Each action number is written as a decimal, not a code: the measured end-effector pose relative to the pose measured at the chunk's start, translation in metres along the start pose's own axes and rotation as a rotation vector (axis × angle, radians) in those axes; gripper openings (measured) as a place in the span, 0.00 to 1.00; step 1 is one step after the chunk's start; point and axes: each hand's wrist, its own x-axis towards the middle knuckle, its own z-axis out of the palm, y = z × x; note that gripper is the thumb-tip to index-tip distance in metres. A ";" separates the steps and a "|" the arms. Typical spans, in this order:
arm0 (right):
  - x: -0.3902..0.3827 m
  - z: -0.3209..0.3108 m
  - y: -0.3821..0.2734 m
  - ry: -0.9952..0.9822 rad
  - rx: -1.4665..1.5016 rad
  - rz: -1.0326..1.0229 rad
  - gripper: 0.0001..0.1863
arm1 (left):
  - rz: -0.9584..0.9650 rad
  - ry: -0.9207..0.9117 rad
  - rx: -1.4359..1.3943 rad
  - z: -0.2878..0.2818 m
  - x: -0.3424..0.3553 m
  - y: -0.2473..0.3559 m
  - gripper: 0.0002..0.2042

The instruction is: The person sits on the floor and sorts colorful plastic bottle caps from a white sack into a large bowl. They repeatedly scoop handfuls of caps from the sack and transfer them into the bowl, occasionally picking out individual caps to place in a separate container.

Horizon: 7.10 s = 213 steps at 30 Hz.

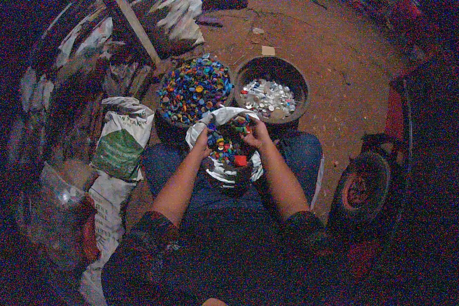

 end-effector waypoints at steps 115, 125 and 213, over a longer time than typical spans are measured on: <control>0.221 0.111 0.059 0.169 0.107 -0.229 0.24 | 0.726 0.609 -0.455 0.028 0.082 0.096 0.15; 0.454 0.087 -0.072 0.181 -0.551 -0.500 0.17 | 0.610 0.680 -0.356 0.070 0.065 0.115 0.08; 0.136 -0.108 0.099 0.286 -1.360 0.453 0.26 | -0.284 0.425 0.846 -0.113 0.118 -0.091 0.33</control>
